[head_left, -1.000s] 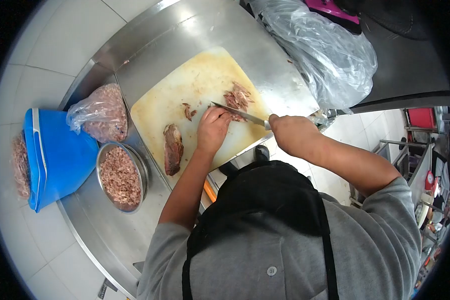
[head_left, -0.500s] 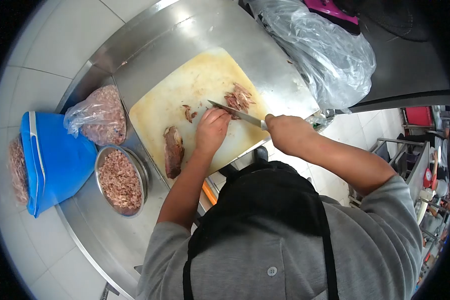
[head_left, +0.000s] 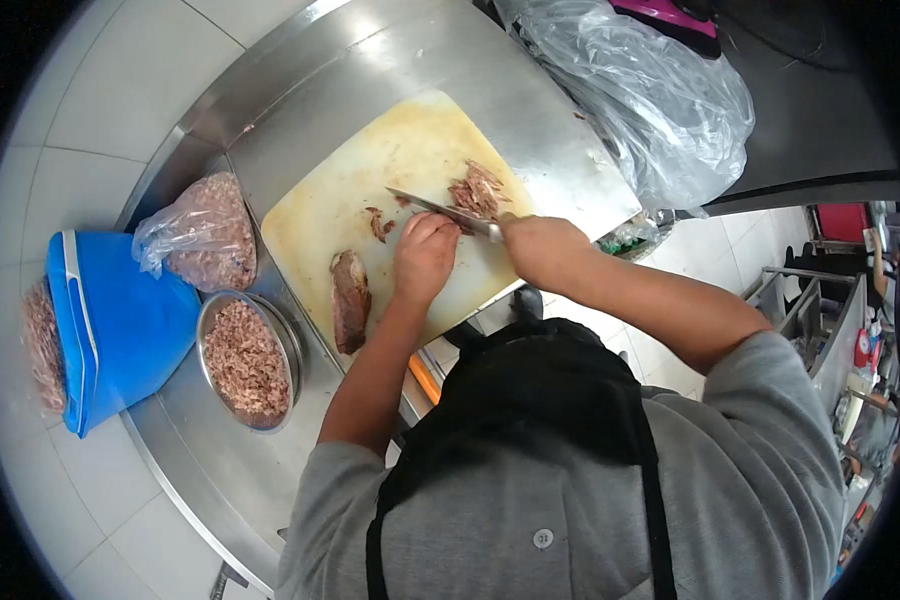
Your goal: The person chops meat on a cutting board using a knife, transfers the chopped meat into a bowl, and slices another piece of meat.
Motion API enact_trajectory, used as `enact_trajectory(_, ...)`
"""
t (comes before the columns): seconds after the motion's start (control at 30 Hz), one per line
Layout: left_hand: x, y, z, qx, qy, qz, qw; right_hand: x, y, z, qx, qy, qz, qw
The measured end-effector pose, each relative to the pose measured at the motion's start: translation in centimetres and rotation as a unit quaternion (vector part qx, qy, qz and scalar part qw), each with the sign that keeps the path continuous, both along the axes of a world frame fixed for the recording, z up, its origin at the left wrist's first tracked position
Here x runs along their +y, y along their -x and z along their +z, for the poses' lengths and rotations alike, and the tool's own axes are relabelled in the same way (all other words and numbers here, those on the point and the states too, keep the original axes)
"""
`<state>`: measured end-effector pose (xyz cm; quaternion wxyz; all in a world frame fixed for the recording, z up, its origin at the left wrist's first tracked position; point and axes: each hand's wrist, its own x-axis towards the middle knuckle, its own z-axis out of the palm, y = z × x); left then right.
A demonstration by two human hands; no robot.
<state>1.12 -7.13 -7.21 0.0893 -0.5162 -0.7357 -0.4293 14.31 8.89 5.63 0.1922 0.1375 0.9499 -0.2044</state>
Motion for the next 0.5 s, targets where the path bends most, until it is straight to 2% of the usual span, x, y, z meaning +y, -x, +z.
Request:
enact_trajectory(0.1, -0.1, 0.2, 0.7, -0.011, 0.002, -0.024, 1.0, 0.9, 1.9, 0.7, -0.018, -0.01, 0.026, 0.999)
enact_trajectory(0.13, 0.0, 0.4, 1.3, -0.005, -0.001, -0.028, 1.0, 1.0, 1.6, 1.9, -0.026, -0.008, 0.0, 1.0)
enact_trajectory(0.2, -0.6, 0.1, 1.8, 0.021, 0.015, 0.01, 1.0, 1.7, -0.3, 3.6, -0.042, -0.018, 0.019, 0.999)
enact_trajectory(0.27, -0.5, 0.1, 0.9, -0.01, 0.013, 0.011, 1.0, 1.5, -1.0, 4.0, -0.093, -0.009, 0.046, 0.995)
enact_trajectory(0.3, -0.5, 0.1, 0.5, -0.035, 0.011, 0.005, 0.999, 1.2, -0.8, 2.7, -0.095, -0.007, 0.046, 0.994)
enact_trajectory(0.37, -0.5, -0.1, 0.1, -0.04, 0.013, 0.009, 0.999, 0.3, -0.3, -0.7, -0.013, 0.009, 0.01, 1.0)
enact_trajectory(0.43, -0.9, 0.1, 0.2, -0.033, 0.015, 0.014, 0.999, 0.3, 0.7, -0.1, -0.015, 0.009, 0.018, 1.0)
enact_trajectory(0.5, -1.2, 0.8, 1.1, -0.096, 0.058, -0.018, 0.994, 1.0, 1.2, -0.4, -0.05, 0.023, -0.006, 0.998)
